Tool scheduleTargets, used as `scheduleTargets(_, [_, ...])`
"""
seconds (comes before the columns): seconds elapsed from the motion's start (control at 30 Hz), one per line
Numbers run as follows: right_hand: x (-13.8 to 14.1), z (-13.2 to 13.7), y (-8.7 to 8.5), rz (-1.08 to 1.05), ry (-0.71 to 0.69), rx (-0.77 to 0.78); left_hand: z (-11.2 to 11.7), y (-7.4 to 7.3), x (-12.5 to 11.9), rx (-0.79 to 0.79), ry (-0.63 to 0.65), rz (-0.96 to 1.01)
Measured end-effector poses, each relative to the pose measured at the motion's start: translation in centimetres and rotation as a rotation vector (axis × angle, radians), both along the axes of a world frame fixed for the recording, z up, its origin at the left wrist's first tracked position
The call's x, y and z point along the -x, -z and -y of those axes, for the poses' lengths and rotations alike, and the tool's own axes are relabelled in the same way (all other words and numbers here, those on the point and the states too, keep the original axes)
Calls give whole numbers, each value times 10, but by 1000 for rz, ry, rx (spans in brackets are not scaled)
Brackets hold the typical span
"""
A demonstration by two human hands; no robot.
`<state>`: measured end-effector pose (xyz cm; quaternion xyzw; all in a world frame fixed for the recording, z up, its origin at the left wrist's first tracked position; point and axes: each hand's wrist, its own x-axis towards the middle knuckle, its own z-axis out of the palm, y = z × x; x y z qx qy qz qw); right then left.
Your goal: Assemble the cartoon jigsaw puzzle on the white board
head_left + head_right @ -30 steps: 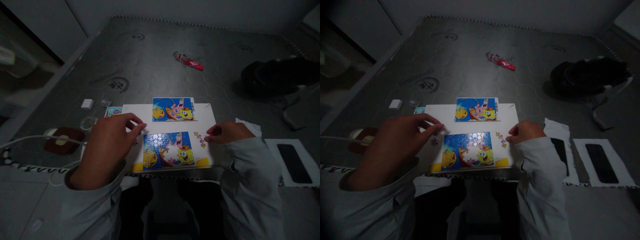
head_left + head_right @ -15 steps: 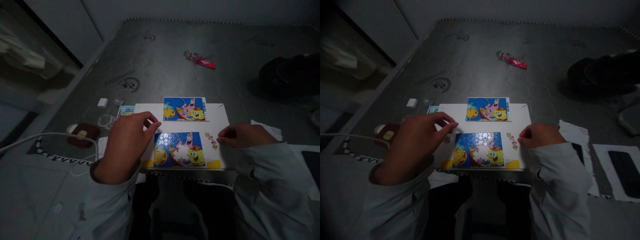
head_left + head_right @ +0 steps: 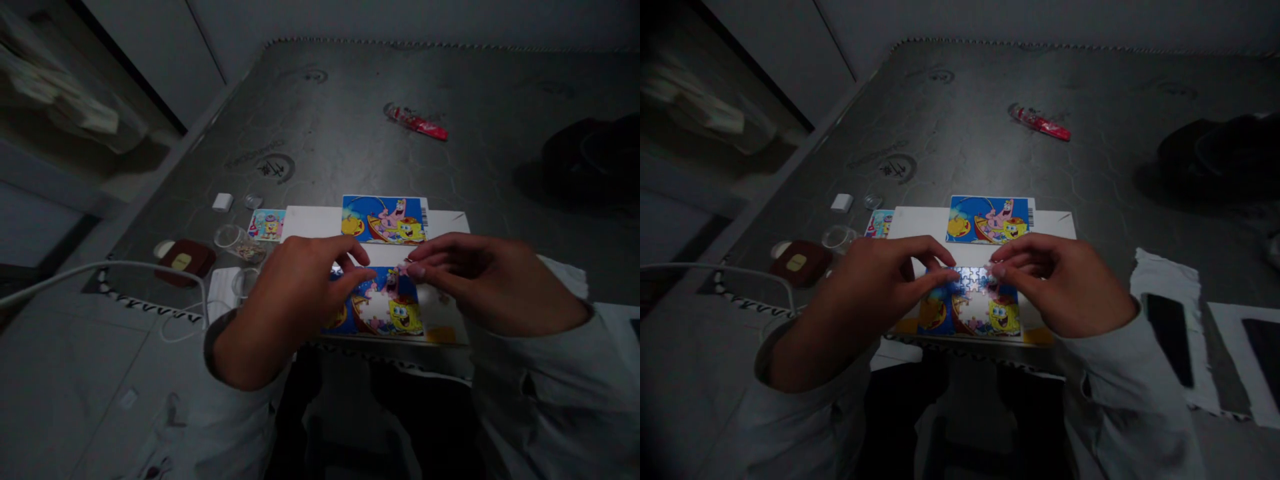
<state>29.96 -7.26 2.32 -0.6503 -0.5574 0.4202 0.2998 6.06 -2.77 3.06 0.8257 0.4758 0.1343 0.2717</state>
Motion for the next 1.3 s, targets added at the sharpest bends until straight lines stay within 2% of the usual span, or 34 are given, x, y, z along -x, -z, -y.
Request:
scheduleTargets(0.17, [28,0,-6,-284,-3,116,5,3,-6,-35,87,118])
scheduleTargets(0.3, [28,1,-6,-291,34,124,5,4,-6,-75,117,146])
scheduleTargets(0.53, [27,1,-7,-265,16,134,4,5,-3,-113,123,151])
scheduleTargets(0.7, [28,-1,-5,-94,-11,21,4,4,-6,-65,126,150])
scheduleTargets(0.87, [21,1,1,39,-115,-16,2,7,-9,1,89,164])
scheduleTargets(1.17, [1,-3,24,557,-316,143,-1,35,-29,165,157,-10])
scheduleTargets(1.3, [1,-5,28,620,-378,207,1,40,-36,189,193,9])
